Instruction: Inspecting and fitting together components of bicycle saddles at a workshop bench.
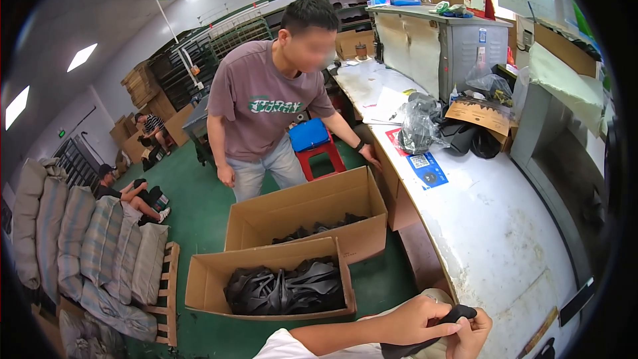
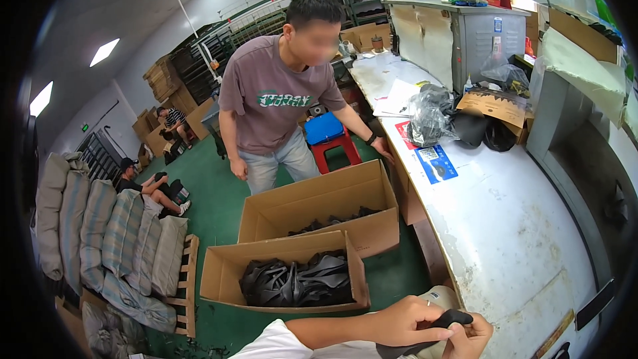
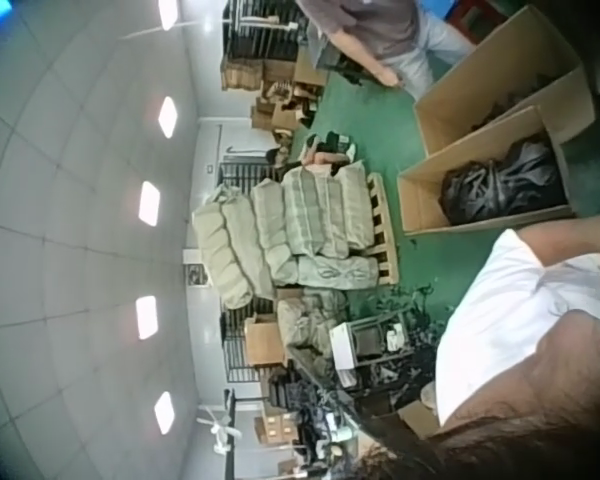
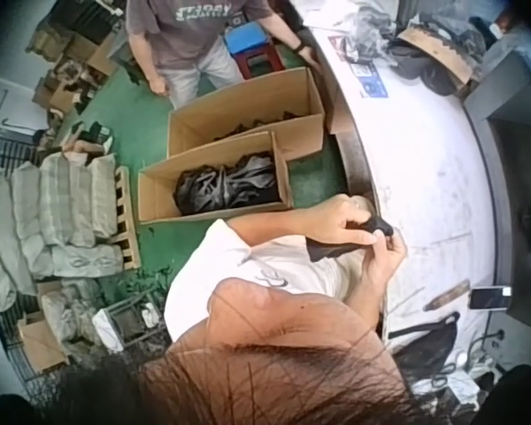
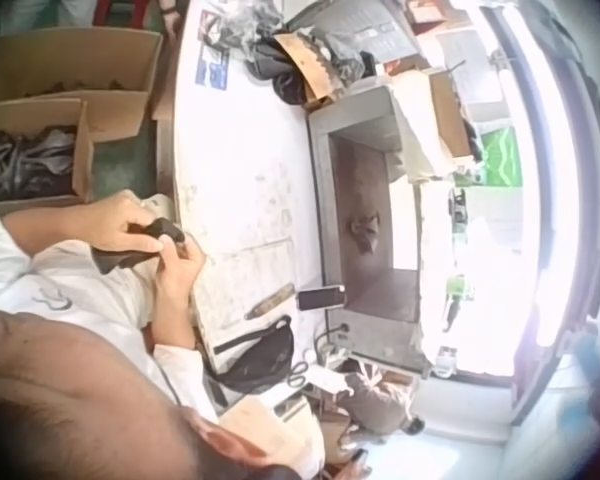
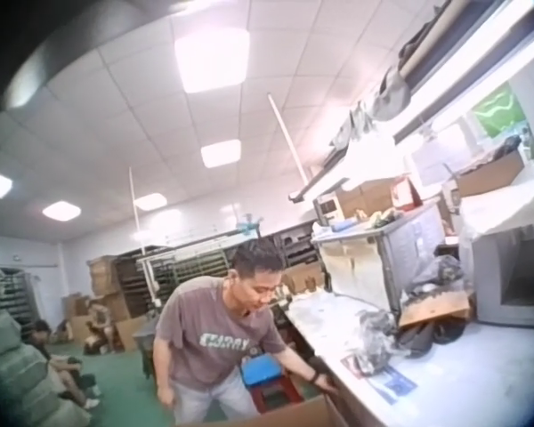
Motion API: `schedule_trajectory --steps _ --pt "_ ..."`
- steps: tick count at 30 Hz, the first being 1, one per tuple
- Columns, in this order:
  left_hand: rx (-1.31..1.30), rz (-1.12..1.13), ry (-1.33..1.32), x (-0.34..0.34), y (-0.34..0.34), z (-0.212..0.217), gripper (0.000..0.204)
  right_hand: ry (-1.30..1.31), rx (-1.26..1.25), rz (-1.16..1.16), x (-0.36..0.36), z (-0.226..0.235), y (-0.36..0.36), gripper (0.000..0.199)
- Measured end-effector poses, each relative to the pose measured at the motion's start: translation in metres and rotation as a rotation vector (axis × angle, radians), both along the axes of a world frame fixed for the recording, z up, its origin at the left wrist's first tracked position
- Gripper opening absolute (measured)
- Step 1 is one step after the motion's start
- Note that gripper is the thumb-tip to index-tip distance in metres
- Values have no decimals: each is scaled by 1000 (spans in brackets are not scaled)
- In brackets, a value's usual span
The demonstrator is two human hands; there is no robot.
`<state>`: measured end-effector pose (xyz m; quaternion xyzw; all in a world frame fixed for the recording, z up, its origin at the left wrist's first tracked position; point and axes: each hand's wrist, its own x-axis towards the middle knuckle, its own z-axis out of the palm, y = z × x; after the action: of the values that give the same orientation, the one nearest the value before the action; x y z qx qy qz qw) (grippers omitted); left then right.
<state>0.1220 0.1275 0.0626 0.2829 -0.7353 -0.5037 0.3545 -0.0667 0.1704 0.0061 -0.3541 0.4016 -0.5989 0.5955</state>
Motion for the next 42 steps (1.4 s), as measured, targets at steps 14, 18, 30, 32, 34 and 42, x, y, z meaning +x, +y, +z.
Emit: schedule_trajectory --steps 14,18,30,32,34,42 --pt "160 388 497 -10 0 7 21 814 -435 -27 34 53 14 33" --pt "-20 247 152 5 1 -9 27 910 -412 9 28 56 14 32" --pt "198 274 290 4 8 -12 10 479 -195 232 25 63 -12 33" --pt "365 169 255 -2 6 -22 14 346 -153 212 22 54 -11 34" --pt "485 64 138 -1 3 -17 31 310 -132 201 21 49 -12 35" --pt "157 466 251 3 -22 -32 23 354 -111 279 21 53 -8 38"
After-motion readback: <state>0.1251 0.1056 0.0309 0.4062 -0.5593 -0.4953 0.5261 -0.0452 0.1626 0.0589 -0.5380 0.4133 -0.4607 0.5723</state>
